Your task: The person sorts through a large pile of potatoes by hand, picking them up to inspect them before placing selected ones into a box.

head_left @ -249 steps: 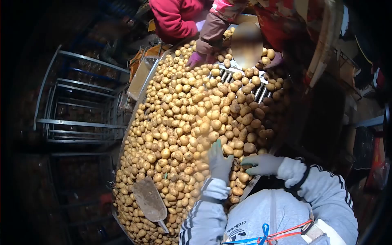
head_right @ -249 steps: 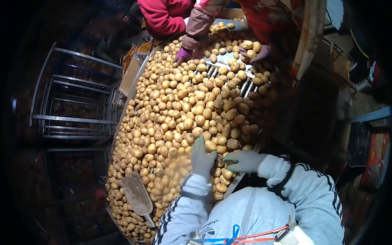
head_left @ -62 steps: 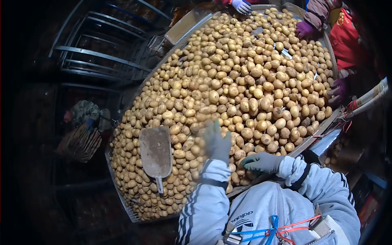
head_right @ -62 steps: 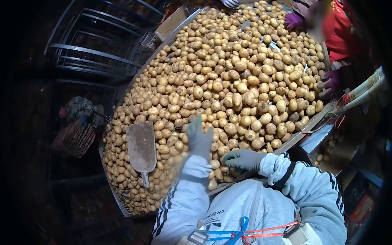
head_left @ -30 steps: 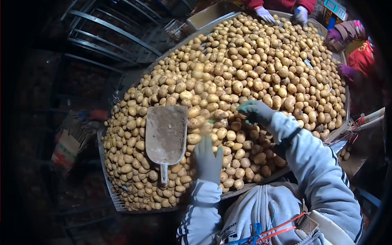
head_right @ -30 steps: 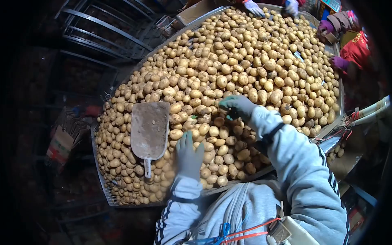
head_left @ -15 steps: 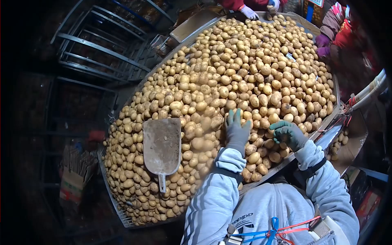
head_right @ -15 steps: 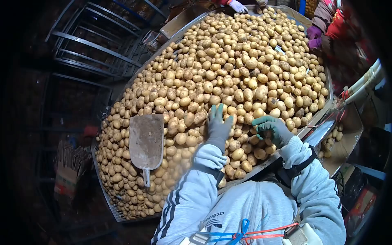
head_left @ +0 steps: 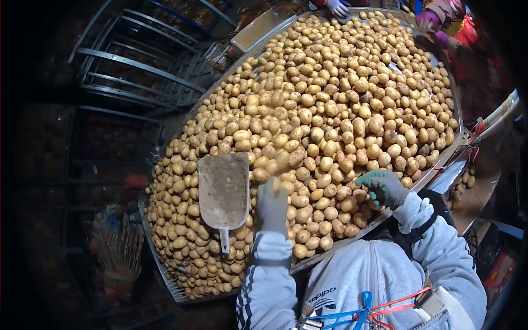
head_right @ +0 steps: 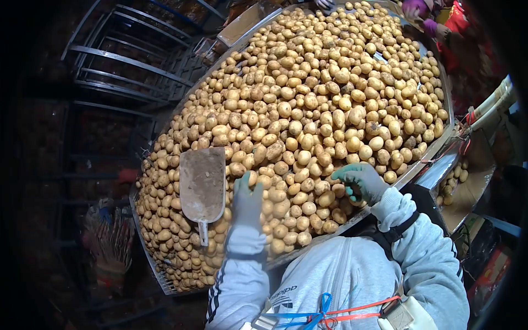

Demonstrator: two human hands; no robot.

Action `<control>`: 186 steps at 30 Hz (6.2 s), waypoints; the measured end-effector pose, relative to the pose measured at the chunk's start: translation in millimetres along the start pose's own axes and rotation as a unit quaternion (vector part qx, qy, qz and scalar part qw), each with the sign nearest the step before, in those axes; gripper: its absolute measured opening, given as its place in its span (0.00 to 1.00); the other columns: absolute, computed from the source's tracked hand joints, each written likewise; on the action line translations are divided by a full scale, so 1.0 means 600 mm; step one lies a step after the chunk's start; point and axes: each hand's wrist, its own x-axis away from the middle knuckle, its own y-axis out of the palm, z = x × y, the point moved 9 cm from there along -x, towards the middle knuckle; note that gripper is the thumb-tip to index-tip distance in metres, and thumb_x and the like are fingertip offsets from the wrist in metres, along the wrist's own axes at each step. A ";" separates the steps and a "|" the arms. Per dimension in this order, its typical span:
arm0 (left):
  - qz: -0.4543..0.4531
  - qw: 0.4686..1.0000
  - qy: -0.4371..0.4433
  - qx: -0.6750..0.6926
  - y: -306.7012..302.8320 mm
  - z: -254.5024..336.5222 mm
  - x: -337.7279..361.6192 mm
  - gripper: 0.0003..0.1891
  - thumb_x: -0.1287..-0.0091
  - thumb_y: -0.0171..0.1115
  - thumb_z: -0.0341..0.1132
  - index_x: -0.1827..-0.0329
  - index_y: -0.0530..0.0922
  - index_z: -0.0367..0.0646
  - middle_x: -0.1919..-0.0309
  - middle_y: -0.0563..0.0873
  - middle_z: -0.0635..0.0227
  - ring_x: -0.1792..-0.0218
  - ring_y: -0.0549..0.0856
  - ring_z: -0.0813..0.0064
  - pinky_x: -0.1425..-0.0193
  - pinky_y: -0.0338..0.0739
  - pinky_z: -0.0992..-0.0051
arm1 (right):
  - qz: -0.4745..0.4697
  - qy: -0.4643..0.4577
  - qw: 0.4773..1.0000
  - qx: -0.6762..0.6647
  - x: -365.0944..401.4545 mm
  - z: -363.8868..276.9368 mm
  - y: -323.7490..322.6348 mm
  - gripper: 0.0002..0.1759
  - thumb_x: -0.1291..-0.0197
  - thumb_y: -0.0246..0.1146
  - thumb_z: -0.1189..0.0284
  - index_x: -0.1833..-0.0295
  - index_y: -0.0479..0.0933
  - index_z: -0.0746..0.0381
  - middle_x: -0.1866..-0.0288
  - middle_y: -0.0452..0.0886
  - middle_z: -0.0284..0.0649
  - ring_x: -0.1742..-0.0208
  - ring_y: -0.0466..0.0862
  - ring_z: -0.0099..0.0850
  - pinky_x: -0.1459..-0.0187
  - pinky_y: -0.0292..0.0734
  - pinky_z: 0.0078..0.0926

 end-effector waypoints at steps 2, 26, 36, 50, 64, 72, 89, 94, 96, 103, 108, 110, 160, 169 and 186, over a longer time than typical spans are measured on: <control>-0.042 0.996 -0.080 -0.015 0.025 0.008 -0.022 0.33 0.32 0.70 0.46 0.24 0.74 0.48 0.31 0.77 0.50 0.38 0.84 0.47 0.36 0.82 0.52 | -0.025 0.011 1.000 -0.012 -0.003 0.003 0.034 0.13 0.28 0.65 0.68 0.48 0.89 0.64 0.70 0.83 0.31 0.77 0.78 0.21 0.79 0.74 0.21; -0.065 0.908 0.375 0.174 0.233 0.493 -0.030 0.27 0.30 0.67 0.38 0.28 0.79 0.42 0.28 0.78 0.46 0.27 0.76 0.46 0.20 0.67 0.55 | 0.099 -0.046 0.979 -0.171 0.161 0.093 -0.145 0.21 0.18 0.55 0.59 0.46 0.84 0.67 0.76 0.81 0.35 0.81 0.80 0.24 0.79 0.76 0.21; -0.076 0.886 0.453 0.063 0.325 0.519 -0.064 0.33 0.41 0.74 0.35 0.29 0.78 0.51 0.40 0.83 0.51 0.38 0.81 0.46 0.29 0.74 0.53 | 0.263 -0.105 0.932 -0.228 0.370 0.204 -0.275 0.17 0.25 0.65 0.62 0.43 0.85 0.64 0.64 0.83 0.37 0.69 0.84 0.28 0.68 0.81 0.26; -0.502 0.670 0.011 0.547 0.307 0.457 -0.040 0.31 0.17 0.48 0.50 0.18 0.69 0.43 0.27 0.80 0.52 0.52 0.89 0.67 0.68 0.84 0.79 | 0.496 -0.156 0.799 -0.301 0.714 0.452 -0.451 0.11 0.38 0.66 0.79 0.51 0.83 0.72 0.68 0.83 0.45 0.76 0.80 0.27 0.72 0.81 0.27; -0.488 0.600 -0.116 0.623 0.220 0.484 0.139 0.12 0.18 0.58 0.43 0.45 0.80 0.44 0.58 0.85 0.69 0.62 0.85 0.73 0.65 0.82 0.75 | 0.242 -0.026 0.958 -0.152 0.460 0.228 -0.307 0.22 0.20 0.61 0.62 0.30 0.79 0.62 0.42 0.86 0.45 0.49 0.91 0.34 0.48 0.90 0.34; -0.341 0.824 0.303 0.335 0.208 0.471 0.189 0.24 0.20 0.61 0.41 0.26 0.77 0.36 0.35 0.85 0.55 0.38 0.85 0.65 0.29 0.77 0.69 | 0.061 -0.083 0.970 -0.220 0.097 0.056 -0.137 0.19 0.24 0.65 0.56 0.45 0.84 0.61 0.60 0.85 0.34 0.69 0.86 0.26 0.74 0.84 0.25; -0.204 0.940 0.216 0.165 0.261 0.365 0.077 0.26 0.25 0.63 0.39 0.25 0.76 0.41 0.29 0.79 0.47 0.27 0.78 0.52 0.20 0.71 0.61 | -0.045 -0.307 0.858 0.409 0.024 -0.017 -0.088 0.16 0.33 0.65 0.76 0.42 0.89 0.59 0.44 0.91 0.42 0.44 0.90 0.34 0.38 0.84 0.27; -0.108 0.973 0.122 0.161 0.160 0.243 -0.017 0.20 0.26 0.63 0.37 0.35 0.81 0.37 0.42 0.85 0.50 0.41 0.85 0.50 0.30 0.79 0.60 | -0.063 -0.314 0.872 0.371 0.018 -0.020 -0.109 0.22 0.41 0.72 0.74 0.40 0.86 0.57 0.47 0.90 0.41 0.49 0.91 0.37 0.47 0.87 0.31; -0.026 0.992 0.112 0.051 0.113 0.170 -0.066 0.21 0.28 0.61 0.35 0.34 0.80 0.40 0.40 0.84 0.49 0.39 0.84 0.48 0.31 0.81 0.60 | -0.059 -0.262 0.922 0.280 0.016 -0.025 -0.119 0.20 0.40 0.71 0.74 0.41 0.86 0.62 0.50 0.90 0.41 0.53 0.91 0.36 0.50 0.87 0.30; -0.057 0.993 0.075 -0.066 0.152 0.196 -0.070 0.33 0.31 0.63 0.36 0.21 0.70 0.44 0.17 0.63 0.53 0.27 0.78 0.50 0.27 0.80 0.59 | -0.064 -0.015 0.998 0.022 -0.013 0.011 -0.101 0.15 0.29 0.59 0.77 0.45 0.87 0.71 0.56 0.89 0.42 0.59 0.89 0.30 0.53 0.87 0.27; -0.118 0.990 0.034 0.066 0.127 0.185 -0.121 0.34 0.34 0.62 0.33 0.21 0.72 0.42 0.20 0.69 0.50 0.27 0.79 0.51 0.24 0.76 0.62 | -0.088 0.006 0.996 0.027 -0.010 -0.003 -0.071 0.15 0.29 0.61 0.74 0.45 0.87 0.69 0.58 0.90 0.42 0.60 0.88 0.28 0.54 0.86 0.24; -0.160 0.980 0.091 0.080 0.139 0.144 -0.151 0.36 0.37 0.64 0.33 0.22 0.73 0.43 0.22 0.73 0.51 0.27 0.80 0.51 0.21 0.72 0.64 | -0.091 -0.002 0.995 0.035 -0.008 -0.005 -0.076 0.15 0.29 0.61 0.73 0.45 0.87 0.69 0.58 0.90 0.42 0.59 0.88 0.28 0.53 0.86 0.24; -0.189 0.973 0.127 -0.037 0.156 0.183 -0.067 0.23 0.34 0.68 0.41 0.36 0.79 0.48 0.36 0.83 0.52 0.41 0.85 0.44 0.38 0.81 0.51 | 0.283 -0.182 0.940 0.064 0.195 -0.080 -0.310 0.18 0.26 0.67 0.68 0.36 0.83 0.62 0.56 0.86 0.31 0.65 0.84 0.18 0.61 0.81 0.17; -0.236 0.667 -0.128 0.695 0.025 0.034 -0.040 0.25 0.26 0.59 0.42 0.32 0.80 0.35 0.54 0.90 0.54 0.71 0.86 0.71 0.72 0.83 0.75 | -0.064 -0.073 0.952 0.292 -0.036 0.004 0.134 0.26 0.32 0.71 0.56 0.34 0.83 0.59 0.47 0.90 0.40 0.51 0.89 0.31 0.49 0.85 0.30; -0.131 0.875 -0.189 0.425 0.053 -0.196 0.219 0.22 0.29 0.70 0.33 0.33 0.80 0.38 0.59 0.85 0.67 0.64 0.83 0.81 0.65 0.76 0.79 | 0.030 -0.221 0.813 0.539 -0.146 -0.054 0.189 0.24 0.37 0.71 0.63 0.35 0.84 0.50 0.42 0.89 0.44 0.41 0.88 0.46 0.39 0.83 0.42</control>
